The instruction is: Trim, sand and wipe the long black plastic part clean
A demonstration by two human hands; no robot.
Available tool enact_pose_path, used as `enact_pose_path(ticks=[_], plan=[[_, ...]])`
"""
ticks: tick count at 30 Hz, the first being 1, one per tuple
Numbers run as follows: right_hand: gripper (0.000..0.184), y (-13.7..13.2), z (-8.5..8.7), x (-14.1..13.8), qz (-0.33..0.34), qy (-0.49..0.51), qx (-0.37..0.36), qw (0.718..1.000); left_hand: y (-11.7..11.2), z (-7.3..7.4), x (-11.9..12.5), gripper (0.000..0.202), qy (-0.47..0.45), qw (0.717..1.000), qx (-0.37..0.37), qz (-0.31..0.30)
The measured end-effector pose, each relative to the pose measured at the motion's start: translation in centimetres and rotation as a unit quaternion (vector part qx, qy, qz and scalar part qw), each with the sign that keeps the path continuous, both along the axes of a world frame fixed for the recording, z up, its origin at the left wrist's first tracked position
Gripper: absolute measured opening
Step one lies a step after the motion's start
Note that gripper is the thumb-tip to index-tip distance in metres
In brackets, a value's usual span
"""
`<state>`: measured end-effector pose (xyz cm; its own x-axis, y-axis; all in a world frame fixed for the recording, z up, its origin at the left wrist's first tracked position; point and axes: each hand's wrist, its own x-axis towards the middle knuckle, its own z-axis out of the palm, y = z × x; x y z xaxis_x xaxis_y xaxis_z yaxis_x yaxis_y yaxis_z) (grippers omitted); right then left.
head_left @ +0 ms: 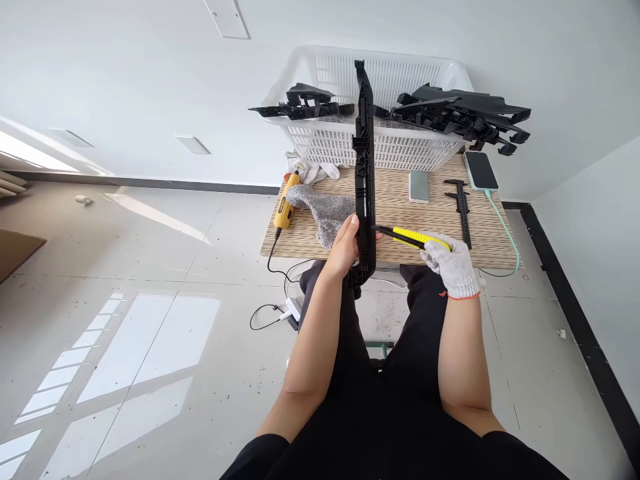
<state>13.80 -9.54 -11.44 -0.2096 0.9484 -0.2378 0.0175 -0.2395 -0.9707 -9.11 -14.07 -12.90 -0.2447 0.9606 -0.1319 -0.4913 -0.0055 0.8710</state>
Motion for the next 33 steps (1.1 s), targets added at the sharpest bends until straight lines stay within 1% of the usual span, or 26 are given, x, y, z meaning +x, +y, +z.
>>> enact_pose_path(ticks=[3,5,7,9,11,12,14,16,18,20,21,22,26,28,30,33], plan=[[0.050,0.2,0.0,0.5,-0.011,0.082,0.023,0.996,0.1,-0.2,0.0,0.039,0.008,1.000,-0.007,-0.004],[0.052,0.3,0.2,0.7,-0.011,0.118,0.017,0.993,0.2,-0.3,-0.1,0.042,0.005,1.000,0.000,-0.012],[0.049,0.3,0.4,0.5,-0.019,0.126,-0.004,0.992,0.4,-0.4,-0.1,0.044,-0.003,1.000,0.007,-0.017],[0.042,0.2,0.5,-0.1,-0.018,0.122,-0.001,0.992,0.5,-0.4,0.0,0.045,-0.009,1.000,0.008,-0.018],[0.038,-0.1,0.4,-0.8,0.003,0.119,0.032,0.992,0.5,-0.2,0.1,0.047,-0.010,1.000,0.006,-0.018],[0.039,-0.1,0.3,-1.3,0.016,0.115,0.057,0.992,0.4,-0.1,0.1,0.047,-0.009,1.000,0.004,-0.015],[0.044,0.0,0.0,-1.9,0.026,0.085,0.109,0.990,0.2,0.3,0.2,0.043,-0.005,1.000,0.000,-0.007],[0.041,0.4,-0.3,-2.3,0.007,0.003,0.170,0.985,0.0,0.6,0.3,0.038,0.001,1.000,-0.003,-0.003],[0.033,1.2,-0.4,-2.4,-0.006,-0.110,0.234,0.966,-0.2,0.7,0.2,0.041,0.011,1.000,0.003,-0.004],[0.030,1.9,-0.4,-2.1,0.016,-0.188,0.271,0.944,-0.2,0.5,0.1,0.043,0.036,0.999,0.021,-0.008],[0.030,2.2,-0.3,-1.9,0.032,-0.203,0.274,0.940,-0.2,0.3,0.1,0.044,0.052,0.998,0.029,-0.011],[0.029,2.4,-0.3,-1.7,0.045,-0.204,0.265,0.941,-0.1,0.1,0.0,0.043,0.071,0.997,0.035,-0.015],[0.030,2.2,-0.2,-1.0,0.062,-0.158,0.181,0.969,0.2,-1.0,-0.1,0.044,0.151,0.986,0.061,-0.021],[0.035,1.7,-0.3,-0.8,0.069,-0.158,0.165,0.971,0.3,-1.7,0.0,0.046,0.200,0.977,0.077,-0.007],[0.039,1.1,-0.3,-0.6,0.074,-0.199,0.187,0.959,0.5,-2.2,0.2,0.047,0.248,0.965,0.087,0.011],[0.042,0.3,-0.3,-0.2,0.074,-0.268,0.268,0.922,0.4,-2.5,0.5,0.047,0.311,0.945,0.094,0.029]])
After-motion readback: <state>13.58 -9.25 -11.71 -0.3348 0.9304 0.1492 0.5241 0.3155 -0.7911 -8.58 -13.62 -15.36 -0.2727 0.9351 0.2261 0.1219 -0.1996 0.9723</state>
